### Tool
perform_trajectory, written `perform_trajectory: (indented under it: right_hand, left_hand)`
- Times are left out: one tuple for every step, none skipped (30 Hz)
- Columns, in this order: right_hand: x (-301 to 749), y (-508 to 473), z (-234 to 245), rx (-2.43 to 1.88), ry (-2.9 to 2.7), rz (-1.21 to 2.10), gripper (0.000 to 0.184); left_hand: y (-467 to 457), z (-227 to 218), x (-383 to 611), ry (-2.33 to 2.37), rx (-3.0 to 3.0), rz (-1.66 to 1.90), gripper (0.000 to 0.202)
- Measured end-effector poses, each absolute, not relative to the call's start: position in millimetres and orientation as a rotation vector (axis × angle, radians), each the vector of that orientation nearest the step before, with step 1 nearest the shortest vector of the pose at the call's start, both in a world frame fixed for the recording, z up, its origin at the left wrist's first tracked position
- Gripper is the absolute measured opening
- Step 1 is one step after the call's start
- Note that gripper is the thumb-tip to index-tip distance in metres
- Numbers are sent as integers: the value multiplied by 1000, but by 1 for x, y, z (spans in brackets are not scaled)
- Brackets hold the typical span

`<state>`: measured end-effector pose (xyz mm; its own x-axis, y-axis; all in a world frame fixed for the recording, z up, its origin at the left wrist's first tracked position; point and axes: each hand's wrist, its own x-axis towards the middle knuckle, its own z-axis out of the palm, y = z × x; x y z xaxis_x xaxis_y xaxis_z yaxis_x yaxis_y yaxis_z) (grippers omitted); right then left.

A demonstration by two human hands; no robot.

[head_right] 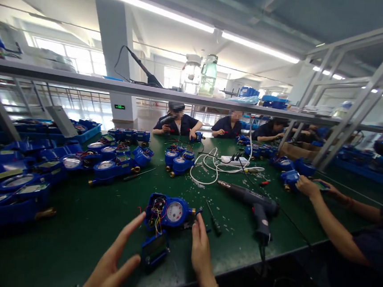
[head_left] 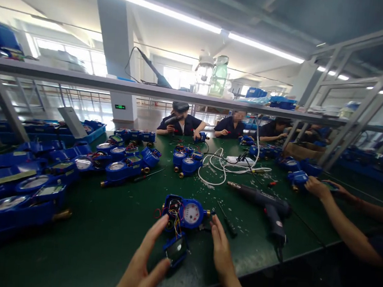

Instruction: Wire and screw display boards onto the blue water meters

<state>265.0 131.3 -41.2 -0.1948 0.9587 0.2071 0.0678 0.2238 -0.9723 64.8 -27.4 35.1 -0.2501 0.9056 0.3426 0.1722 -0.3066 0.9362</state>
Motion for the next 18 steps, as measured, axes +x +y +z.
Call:
perform_trajectory:
  right_hand:
    - [264,138,-41,-1053,-1462,1197,78]
    - [261,145,-39,-1079,-1445,1235,82]
    - [258,150,-36,-1091,-1449,1254,84]
    - [255,154,-32,-1097,-1460,1264,85]
    - [252,157,-28,-1102,-1472,1279,87]
    - [248,160,-23,-1108,-1489,1292,90]
    - [246,161,-20,-1113,-1512,1302,94]
    - [243,162,-17,-1118,-1538,1307,98]
    - [241,163,-16,-1125,-1565,1306,101]
    - [239,164,-15,-1134,-1590,1301,103]
    - [237,164,-15,-1143,-1611,1292,104]
    - [234,166,-15,-1152,-1629,1283,104]
    - [232,168,-16,-1157,-1647,1274,103]
    - [228,171,-16,-1159,-1666,1268,102]
    - [224,175,-16,-1156,-1687,1263,100]
    - [220,180,-16,-1150,-1709,1261,98]
    - [215,185,-15,-1139,-1732,1259,97]
    - [210,190,-14,-1123,-1756,1258,96]
  left_hand:
    - [-14,33,52,1475,1430,1623,65]
    - [0,30,41,1574,1459,1593,67]
    - [15,26,31,1661,1488,1542,67]
    - [29,20,23,1718,1514,1483,66]
    - [42,13,17,1753,1529,1435,64]
    - [53,5,14,1767,1537,1402,64]
    - [62,-3,12,1759,1534,1384,64]
    - [68,-10,11,1730,1521,1376,66]
    - [72,-16,12,1694,1497,1373,67]
    - [75,-21,12,1662,1471,1375,68]
    - [76,-25,12,1639,1448,1384,69]
    - [77,-27,12,1630,1430,1396,70]
    - [78,-29,11,1639,1419,1410,71]
    - [79,-30,10,1660,1411,1425,71]
    - [81,-30,8,1684,1404,1436,72]
    - [83,-30,5,1713,1395,1442,72]
    - [85,-29,3,1743,1379,1442,72]
    - [87,-29,1,1769,1360,1440,72]
